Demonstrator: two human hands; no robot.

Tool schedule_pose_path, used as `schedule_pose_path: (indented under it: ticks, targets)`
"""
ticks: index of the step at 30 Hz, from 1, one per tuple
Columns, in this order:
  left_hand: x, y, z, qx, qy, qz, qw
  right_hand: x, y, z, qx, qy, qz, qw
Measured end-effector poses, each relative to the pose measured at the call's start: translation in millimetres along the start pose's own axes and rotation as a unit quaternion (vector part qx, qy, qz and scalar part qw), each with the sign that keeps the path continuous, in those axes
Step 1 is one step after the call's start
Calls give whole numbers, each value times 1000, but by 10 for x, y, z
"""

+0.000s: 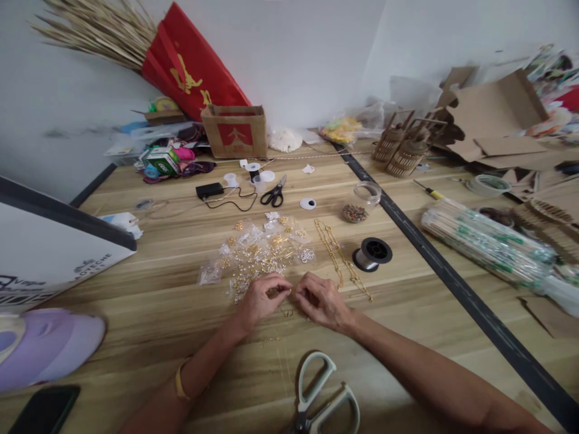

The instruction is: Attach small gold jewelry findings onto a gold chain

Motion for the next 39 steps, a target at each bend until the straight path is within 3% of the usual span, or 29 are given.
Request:
schedule_pose_path:
  ticks: [15,29,39]
  targets:
    - [64,31,28,1,-28,33,999,33,12,26,-6,-1,5,1000]
    - [-8,12,17,-1,13,-8,1000,39,6,5,5,-13,12,1000]
    - [-57,24,41,-13,-12,-12,1000,25,7,8,1,-20,5,1000]
Point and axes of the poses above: each hand's wrist, its own y-axis away from the middle knuckle, its own z-axis out of the palm, x = y × z, the point moved 8 cm from there along -y, towards the middle knuckle, and after that the axes turned 8 degrees about -x, right-handed, at the moved point
